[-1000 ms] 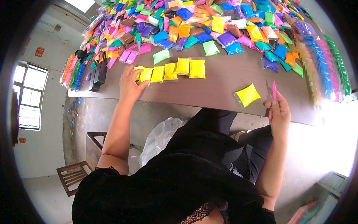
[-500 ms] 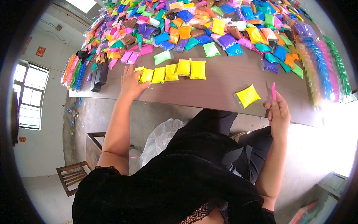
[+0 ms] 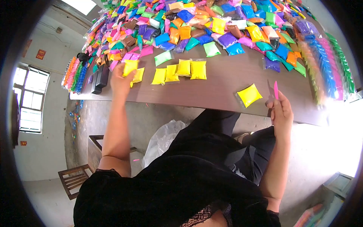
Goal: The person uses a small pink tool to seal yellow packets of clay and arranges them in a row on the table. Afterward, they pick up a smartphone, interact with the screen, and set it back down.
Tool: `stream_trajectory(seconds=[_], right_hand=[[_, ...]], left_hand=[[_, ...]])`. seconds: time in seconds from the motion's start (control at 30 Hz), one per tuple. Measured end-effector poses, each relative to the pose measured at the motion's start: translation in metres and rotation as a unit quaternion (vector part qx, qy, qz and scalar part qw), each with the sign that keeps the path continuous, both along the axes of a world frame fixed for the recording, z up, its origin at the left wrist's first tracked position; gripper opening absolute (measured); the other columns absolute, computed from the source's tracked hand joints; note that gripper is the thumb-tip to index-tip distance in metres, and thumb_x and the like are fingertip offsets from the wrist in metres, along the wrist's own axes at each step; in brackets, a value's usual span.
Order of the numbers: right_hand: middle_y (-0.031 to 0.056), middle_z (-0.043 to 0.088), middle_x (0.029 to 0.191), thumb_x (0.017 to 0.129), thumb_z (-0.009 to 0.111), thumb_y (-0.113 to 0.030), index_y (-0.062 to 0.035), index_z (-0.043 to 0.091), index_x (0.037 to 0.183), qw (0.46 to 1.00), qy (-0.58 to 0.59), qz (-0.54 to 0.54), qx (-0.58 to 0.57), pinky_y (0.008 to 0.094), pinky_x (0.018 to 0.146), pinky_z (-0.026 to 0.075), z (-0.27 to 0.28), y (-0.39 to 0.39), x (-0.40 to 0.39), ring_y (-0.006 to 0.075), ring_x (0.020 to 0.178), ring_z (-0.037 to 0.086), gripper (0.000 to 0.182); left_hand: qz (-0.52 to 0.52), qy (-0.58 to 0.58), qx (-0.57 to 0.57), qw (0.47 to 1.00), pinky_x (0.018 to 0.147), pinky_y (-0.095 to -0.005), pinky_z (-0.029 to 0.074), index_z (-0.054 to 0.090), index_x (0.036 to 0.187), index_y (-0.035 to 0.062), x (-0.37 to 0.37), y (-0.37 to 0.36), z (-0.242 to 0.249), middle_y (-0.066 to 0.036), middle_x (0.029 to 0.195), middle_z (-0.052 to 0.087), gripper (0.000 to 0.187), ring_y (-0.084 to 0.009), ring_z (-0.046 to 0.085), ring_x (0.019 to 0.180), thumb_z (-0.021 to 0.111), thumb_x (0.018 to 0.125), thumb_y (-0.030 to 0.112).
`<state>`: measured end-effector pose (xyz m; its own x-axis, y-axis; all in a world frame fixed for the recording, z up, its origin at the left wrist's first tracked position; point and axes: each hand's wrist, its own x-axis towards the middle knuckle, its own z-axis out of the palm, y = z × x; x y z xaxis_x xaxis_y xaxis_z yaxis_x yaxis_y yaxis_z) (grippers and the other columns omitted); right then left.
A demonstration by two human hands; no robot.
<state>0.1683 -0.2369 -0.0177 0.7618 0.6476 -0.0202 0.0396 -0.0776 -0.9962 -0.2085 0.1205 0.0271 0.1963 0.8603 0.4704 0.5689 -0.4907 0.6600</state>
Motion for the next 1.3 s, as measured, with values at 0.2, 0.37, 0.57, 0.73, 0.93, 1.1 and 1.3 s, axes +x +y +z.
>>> stream_trajectory(seconds=[0.2,0.37,0.57,0.73,0.93,1.1,1.3], right_hand=[[0.0,0.063,0.082,0.1,0.049,-0.013,-0.0049,0.053,0.132,1.0,0.006,-0.002,-0.005,0.0158,0.045,0.031,0.004,0.002,-0.001,0.0011,0.053,0.041,0.033],[0.0,0.062,0.082,0.1,0.049,-0.013,-0.0048,0.053,0.132,1.0,0.01,-0.011,-0.012,0.016,0.044,0.03,0.001,0.001,-0.001,0.001,0.052,0.041,0.033],[0.0001,0.062,0.082,0.099,0.049,-0.013,-0.0042,0.053,0.133,1.0,-0.002,0.0,-0.014,0.0164,0.043,0.03,0.003,0.001,-0.002,0.0013,0.052,0.041,0.035],[-0.0004,0.061,0.083,0.099,0.049,-0.013,-0.0041,0.053,0.133,1.0,-0.01,-0.009,-0.025,0.0162,0.044,0.03,0.004,0.002,-0.001,0.0014,0.052,0.04,0.035],[-0.0005,0.061,0.082,0.1,0.049,-0.013,-0.0037,0.053,0.133,1.0,-0.014,0.001,-0.013,0.0163,0.043,0.03,0.002,0.001,-0.001,0.0013,0.053,0.041,0.035],[0.0005,0.06,0.079,0.099,0.051,-0.012,-0.0032,0.057,0.127,0.999,0.006,-0.052,0.009,0.0163,0.044,0.03,0.002,0.002,-0.005,0.0022,0.053,0.041,0.03],[-0.0021,0.056,0.069,0.092,0.064,-0.012,-0.0052,0.066,0.093,0.999,-0.037,-0.025,0.012,0.0197,0.047,0.033,0.037,0.01,-0.053,0.0037,0.053,0.043,0.007]], left_hand=[[-0.04,-0.036,-0.084,0.995,0.076,-0.0292,0.053,0.05,0.136,0.0029,0.004,0.004,0.014,-0.01,0.098,0.069,0.063,-0.0155,0.066,0.089,0.076,0.081,0.02],[-0.007,0.157,-0.339,0.928,0.071,-0.0361,0.054,0.049,0.137,0.0089,0.02,-0.01,0.001,-0.011,0.093,0.07,0.062,-0.0237,0.069,0.083,0.074,0.084,0.028],[0.033,0.326,0.166,0.93,0.075,-0.0428,0.052,0.057,0.128,0.0136,0.0,-0.023,-0.008,-0.013,0.093,0.068,0.046,-0.0336,0.065,0.087,0.069,0.086,0.025],[-0.109,0.236,0.056,0.964,0.072,-0.0408,0.052,0.069,0.104,0.0066,-0.001,-0.052,-0.015,-0.011,0.088,0.065,0.025,-0.0318,0.065,0.08,0.072,0.084,0.022],[-0.117,0.288,0.035,0.95,0.072,-0.0362,0.051,0.071,0.097,0.0076,0.034,-0.045,-0.016,-0.011,0.087,0.065,0.019,-0.0266,0.066,0.083,0.071,0.083,0.02],[-0.115,0.181,0.094,0.972,0.076,-0.0385,0.051,0.071,0.098,0.0089,0.035,-0.018,-0.018,-0.011,0.093,0.068,0.017,-0.0286,0.066,0.087,0.066,0.087,0.021],[-0.072,0.265,0.148,0.95,0.101,-0.0411,0.042,0.063,0.122,0.0079,-0.056,0.011,-0.02,-0.016,0.126,0.06,0.037,-0.0335,0.055,0.119,0.058,0.094,0.031]])
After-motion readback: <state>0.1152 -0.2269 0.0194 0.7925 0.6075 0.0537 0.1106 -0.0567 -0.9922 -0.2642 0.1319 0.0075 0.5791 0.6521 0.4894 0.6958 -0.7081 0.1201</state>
